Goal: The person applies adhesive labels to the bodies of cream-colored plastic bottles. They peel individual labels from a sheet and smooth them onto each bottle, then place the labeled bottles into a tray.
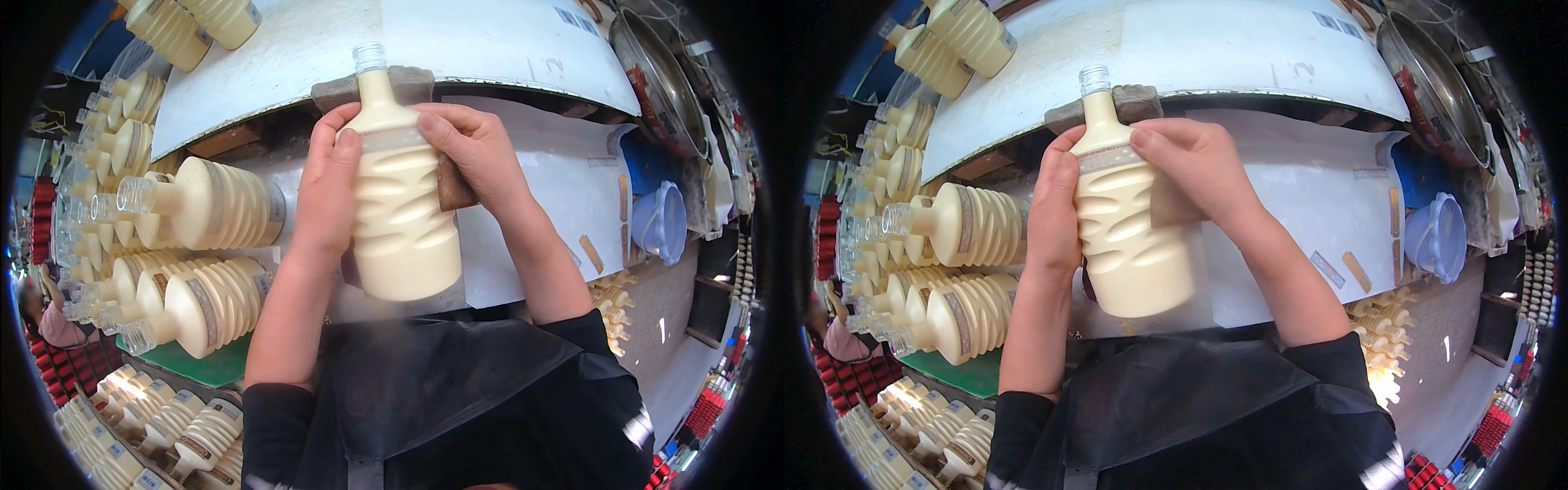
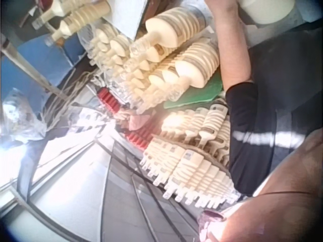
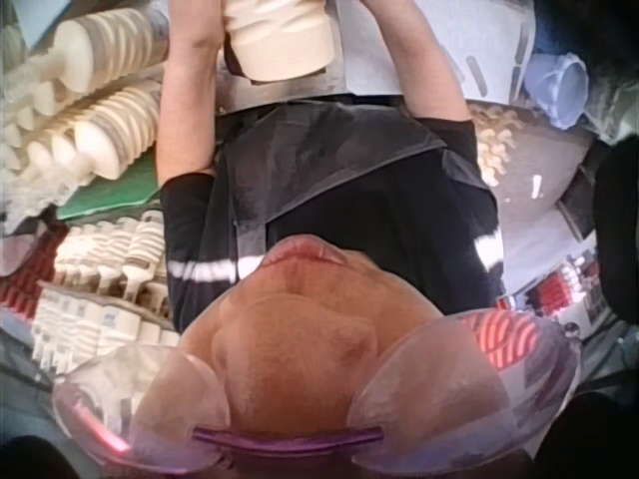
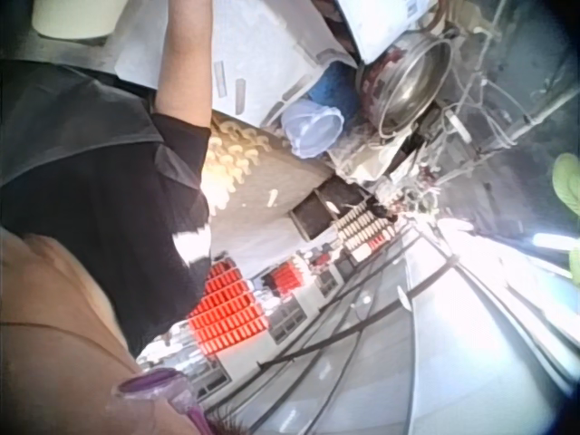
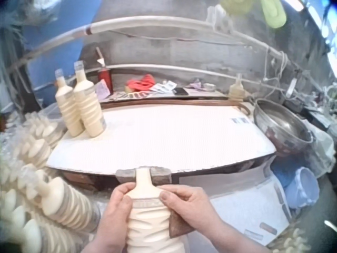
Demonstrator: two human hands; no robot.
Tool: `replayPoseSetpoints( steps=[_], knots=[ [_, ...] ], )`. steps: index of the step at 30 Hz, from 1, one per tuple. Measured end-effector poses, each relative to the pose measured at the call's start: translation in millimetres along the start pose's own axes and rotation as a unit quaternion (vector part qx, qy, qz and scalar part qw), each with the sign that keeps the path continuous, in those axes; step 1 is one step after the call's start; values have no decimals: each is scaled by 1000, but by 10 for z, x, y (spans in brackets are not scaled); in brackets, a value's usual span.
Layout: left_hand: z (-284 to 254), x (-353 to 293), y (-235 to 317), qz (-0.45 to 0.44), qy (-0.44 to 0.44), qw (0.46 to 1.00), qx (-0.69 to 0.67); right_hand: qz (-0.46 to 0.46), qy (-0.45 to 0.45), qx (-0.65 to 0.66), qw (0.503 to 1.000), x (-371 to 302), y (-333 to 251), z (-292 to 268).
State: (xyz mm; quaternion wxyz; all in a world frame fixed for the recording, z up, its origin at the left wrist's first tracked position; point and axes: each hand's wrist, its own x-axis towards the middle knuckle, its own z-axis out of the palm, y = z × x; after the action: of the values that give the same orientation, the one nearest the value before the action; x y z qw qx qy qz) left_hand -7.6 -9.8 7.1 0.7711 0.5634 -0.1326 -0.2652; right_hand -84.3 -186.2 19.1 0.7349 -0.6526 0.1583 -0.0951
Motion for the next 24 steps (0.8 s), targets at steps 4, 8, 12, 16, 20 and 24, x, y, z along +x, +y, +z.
replayPoseSetpoints(
  steps=[4, 8, 12, 16, 20, 24],
  knots=[
    [-10, 14, -11, -53, 13, 995, -88, 10, -27, -16, 999, -7, -28, -31],
    [-11, -18, -36, -24, -5, 999, -22, 0, -31, -65, 997, -6, -6, -39],
    [-15, -23, -48, -12, -10, 999, -35, 4, -33, -11, 999, 1, 58, -32],
    [0, -51, -34, -30, -6, 999, -44, -10, -27, -30, 999, 10, 53, -45],
    [16, -95, -11, -81, -12, 981, -174, 58, 55, 7, 997, -47, -143, -163],
    [5, -115, 6, -94, -11, 984, -148, -207, 166, -220, 939, -245, -299, -46]
  ],
)
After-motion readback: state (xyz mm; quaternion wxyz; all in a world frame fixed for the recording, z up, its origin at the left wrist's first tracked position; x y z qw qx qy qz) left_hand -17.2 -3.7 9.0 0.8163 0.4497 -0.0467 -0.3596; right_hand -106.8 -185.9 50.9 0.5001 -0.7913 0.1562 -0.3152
